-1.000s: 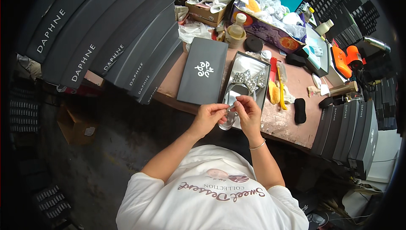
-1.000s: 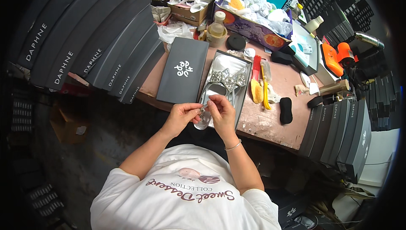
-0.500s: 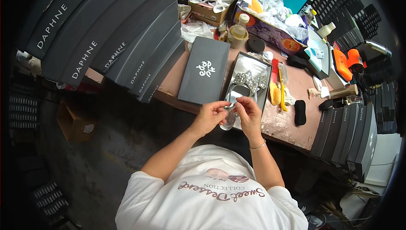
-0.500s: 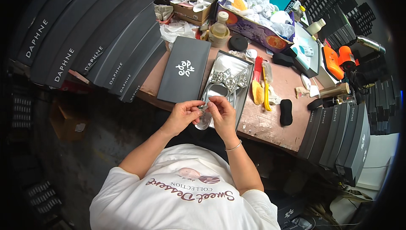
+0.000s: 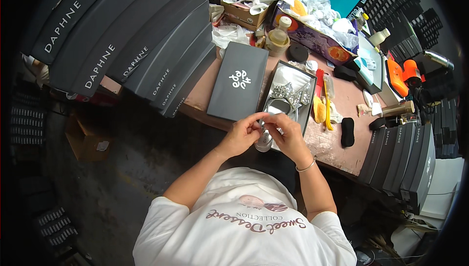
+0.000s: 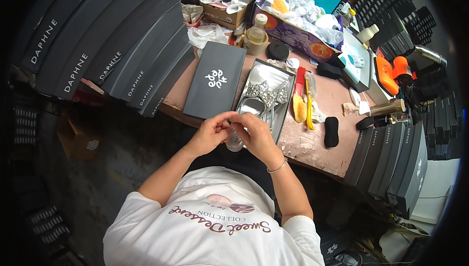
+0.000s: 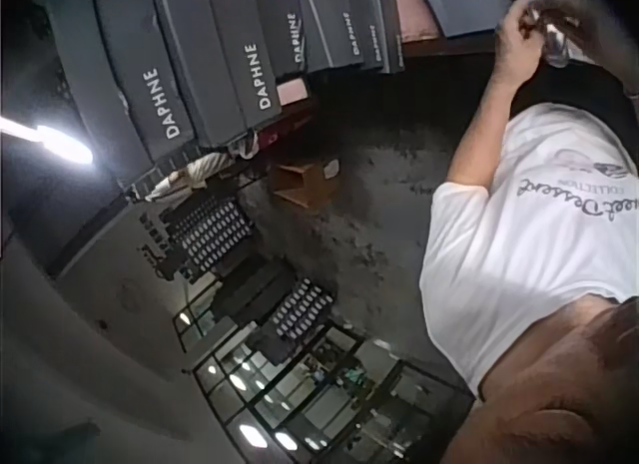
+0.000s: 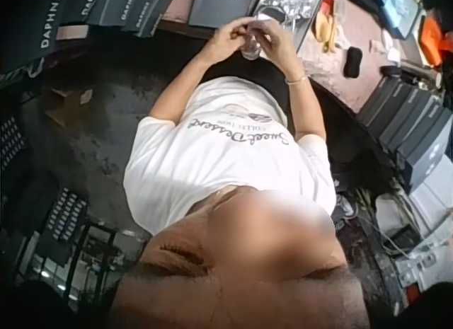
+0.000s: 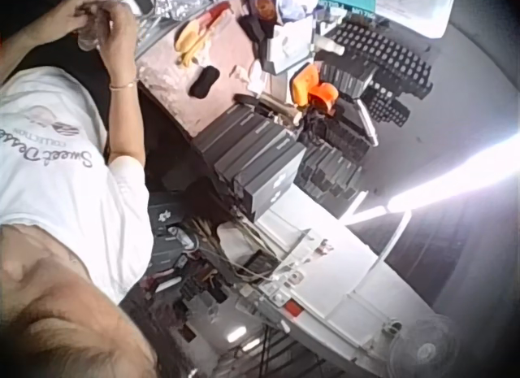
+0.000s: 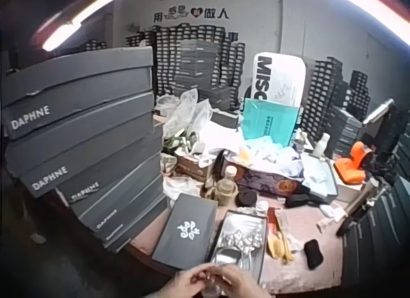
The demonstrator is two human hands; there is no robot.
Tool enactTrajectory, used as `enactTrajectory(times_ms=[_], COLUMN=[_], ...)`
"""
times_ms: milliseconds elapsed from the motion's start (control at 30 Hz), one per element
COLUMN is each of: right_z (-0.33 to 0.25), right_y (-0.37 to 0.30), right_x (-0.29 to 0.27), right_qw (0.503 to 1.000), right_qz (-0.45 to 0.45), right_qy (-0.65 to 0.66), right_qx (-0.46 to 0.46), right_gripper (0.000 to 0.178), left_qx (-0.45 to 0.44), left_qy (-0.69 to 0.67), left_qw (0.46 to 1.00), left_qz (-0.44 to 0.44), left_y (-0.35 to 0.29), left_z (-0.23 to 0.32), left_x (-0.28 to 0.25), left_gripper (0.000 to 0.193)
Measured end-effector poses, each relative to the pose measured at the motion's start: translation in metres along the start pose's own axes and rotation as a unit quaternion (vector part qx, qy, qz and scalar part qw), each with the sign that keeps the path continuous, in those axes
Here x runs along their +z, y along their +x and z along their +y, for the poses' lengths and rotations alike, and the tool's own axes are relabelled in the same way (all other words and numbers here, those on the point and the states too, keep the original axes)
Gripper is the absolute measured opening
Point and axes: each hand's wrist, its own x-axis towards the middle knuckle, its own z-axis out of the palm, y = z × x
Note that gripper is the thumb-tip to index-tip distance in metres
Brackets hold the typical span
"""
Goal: Inspecting, cleaning with a brush, and packing glittery high-heeled shoes into boxes.
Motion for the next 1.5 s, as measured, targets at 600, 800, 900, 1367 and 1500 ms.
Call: enactTrajectory(times_ms=[600, 800, 900, 1367, 1500], right_z=[0.043, 0.053, 0.045, 0.036, 0.038], right_y=[0.011, 0.005, -0.001, -0.021, -0.020], right_x=[0.003, 0.007, 0.016, 0.038, 0.040], right_qw=[0.978, 0.993, 0.996, 0.983, 0.980], right_qz=[-0.187, -0.118, -0.063, 0.110, 0.120], right_qy=[-0.091, -0.010, -0.042, -0.141, -0.150], right_qx=[0.007, 0.032, 0.054, -0.048, -0.056], right_gripper=[0.022, 0.017, 0.014, 0.016, 0.016], left_qx=[-0.003, -0.054, -0.024, 0.107, 0.105], left_qy=[0.105, -0.141, -0.228, 0.053, 0.096], left_qw=[0.993, 0.989, 0.970, 0.960, 0.963], left_qz=[-0.051, 0.001, 0.076, 0.253, 0.229], left_y=[0.018, 0.021, 0.009, 0.007, 0.009], left_z=[0.018, 0.004, -0.007, -0.033, -0.029], left_x=[-0.030, -0.027, -0.011, 0.019, 0.019], left_gripper=[0.035, 0.036, 0.043, 0.016, 0.017])
